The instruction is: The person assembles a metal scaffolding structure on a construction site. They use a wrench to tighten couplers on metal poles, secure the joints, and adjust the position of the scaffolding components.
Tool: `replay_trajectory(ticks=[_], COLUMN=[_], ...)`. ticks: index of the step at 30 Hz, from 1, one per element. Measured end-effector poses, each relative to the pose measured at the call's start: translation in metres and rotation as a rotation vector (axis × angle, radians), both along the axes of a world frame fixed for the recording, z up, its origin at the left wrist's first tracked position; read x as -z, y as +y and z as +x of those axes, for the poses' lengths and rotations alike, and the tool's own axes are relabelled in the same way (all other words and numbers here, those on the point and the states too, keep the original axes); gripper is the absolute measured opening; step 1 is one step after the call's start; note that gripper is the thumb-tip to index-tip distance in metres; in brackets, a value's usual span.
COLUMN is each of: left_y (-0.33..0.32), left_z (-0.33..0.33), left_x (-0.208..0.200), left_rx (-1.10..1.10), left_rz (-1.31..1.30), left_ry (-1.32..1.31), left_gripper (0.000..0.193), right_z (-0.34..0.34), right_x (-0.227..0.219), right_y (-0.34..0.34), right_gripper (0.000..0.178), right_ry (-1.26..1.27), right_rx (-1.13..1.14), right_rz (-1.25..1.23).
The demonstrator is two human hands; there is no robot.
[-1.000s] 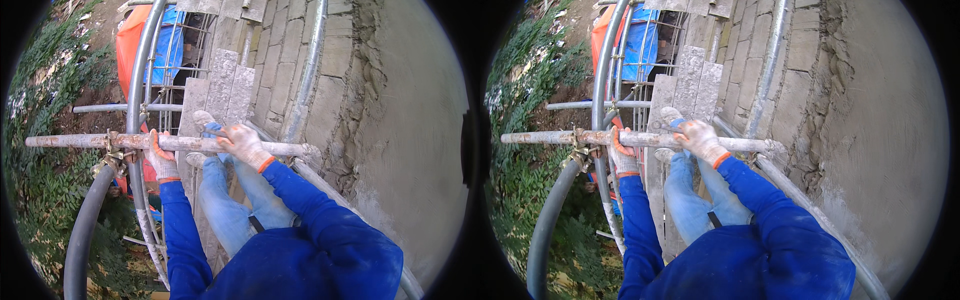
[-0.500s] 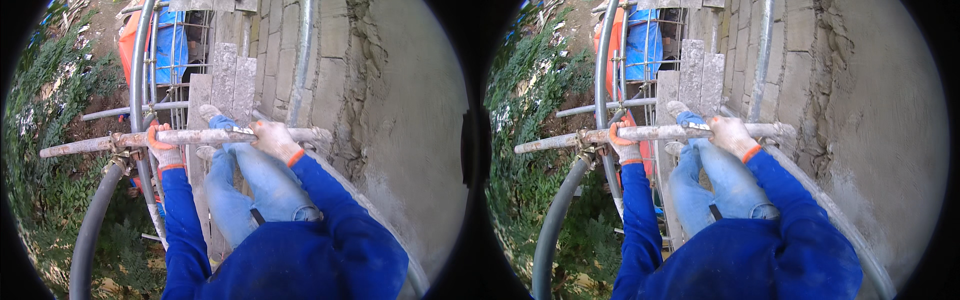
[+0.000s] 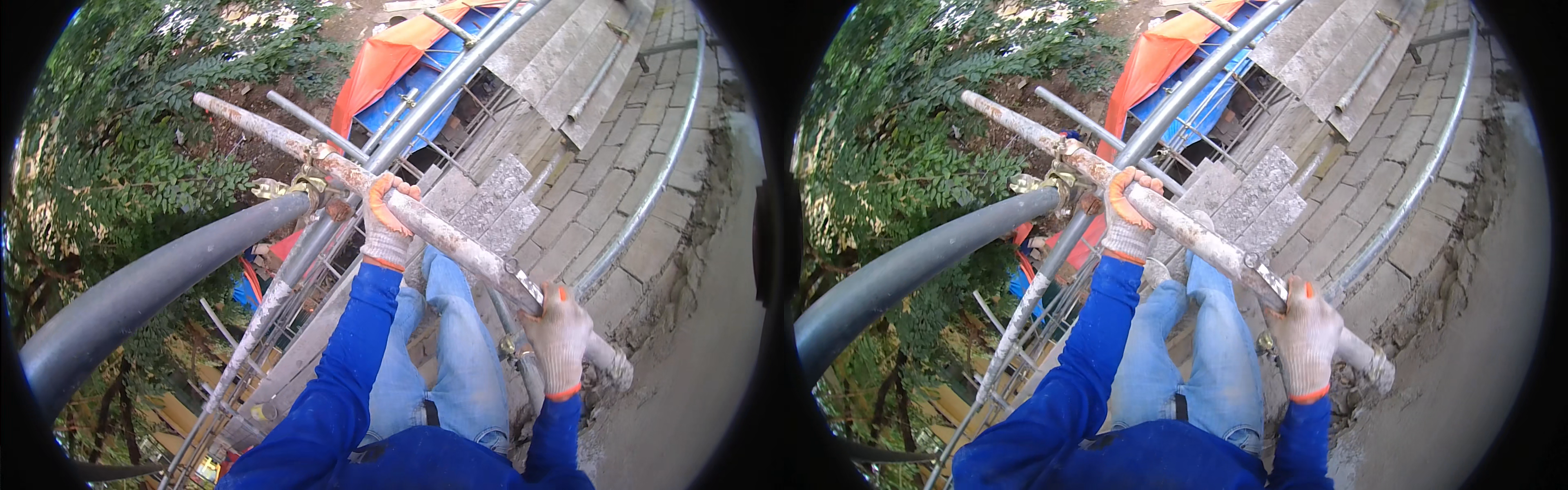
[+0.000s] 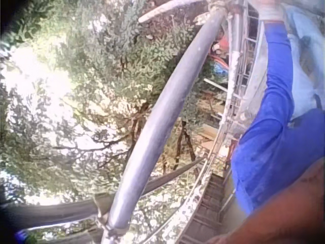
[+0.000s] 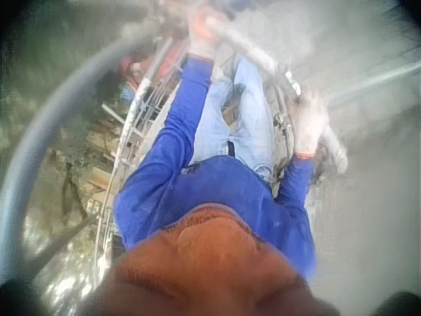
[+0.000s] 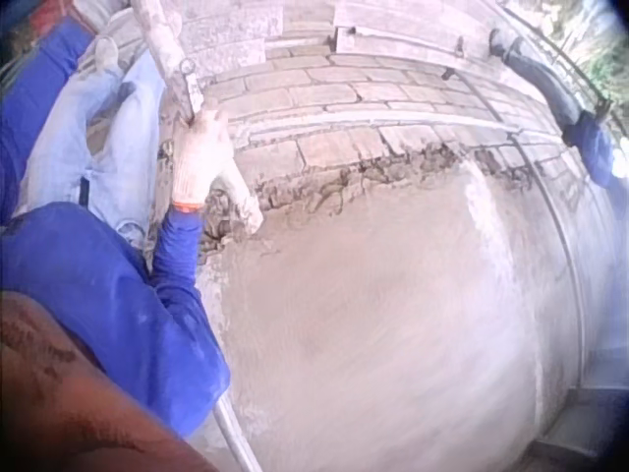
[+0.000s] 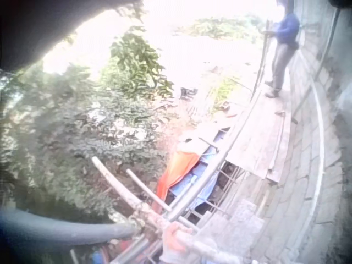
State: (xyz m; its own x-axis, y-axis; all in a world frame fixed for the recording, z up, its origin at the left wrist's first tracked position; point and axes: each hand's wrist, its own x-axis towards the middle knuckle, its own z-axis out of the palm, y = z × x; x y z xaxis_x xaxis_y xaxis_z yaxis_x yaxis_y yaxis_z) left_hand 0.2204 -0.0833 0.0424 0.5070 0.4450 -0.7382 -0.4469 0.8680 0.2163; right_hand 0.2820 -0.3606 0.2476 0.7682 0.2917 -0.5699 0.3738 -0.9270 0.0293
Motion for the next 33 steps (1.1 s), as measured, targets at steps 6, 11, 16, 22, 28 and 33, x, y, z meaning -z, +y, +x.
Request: replay_trajectory(ticks=[6,11,16,22,28,33], left_y=[0.003,0.032,0.046,0.098,0.115,0.013], left_z=[-0.003,-0.014,0.005,0.048,0.073,0.057], left_x=[-0.003,0.055,0.001,-0.083,-0.178,-0.234], left_rx=[0.098,0.209,0.242,0.251,0.351,0.344], left_rz=[0.020,0.131,0.136,0.129,0.193,0.351], left_ry=[0.182,0.383,-0.024,-0.341,-0.465,-0.422], left_gripper=[0.015,0.014,0.019,0.013,0.027,0.056], right_z=[-0.025,-0.011,-0.025,-0.028,-0.034,-0.062], right_x=[-0.004,0.014,-0.021,-0.048,-0.086,-0.108], right_y=[-0.004,0.028,0.031,0.033,0.035,0.013], right_gripper=[0.052,0.058,0.071,0.074,0.062,0.069], right_ry=[0.040,0.281,0.269,0.330,0.295,0.022], right_rx=[0.048,-0.052,0.004,0.034,0.072,0.024], right_rz=[0.018,-0.022,0.109,0.231,0.446,0.427])
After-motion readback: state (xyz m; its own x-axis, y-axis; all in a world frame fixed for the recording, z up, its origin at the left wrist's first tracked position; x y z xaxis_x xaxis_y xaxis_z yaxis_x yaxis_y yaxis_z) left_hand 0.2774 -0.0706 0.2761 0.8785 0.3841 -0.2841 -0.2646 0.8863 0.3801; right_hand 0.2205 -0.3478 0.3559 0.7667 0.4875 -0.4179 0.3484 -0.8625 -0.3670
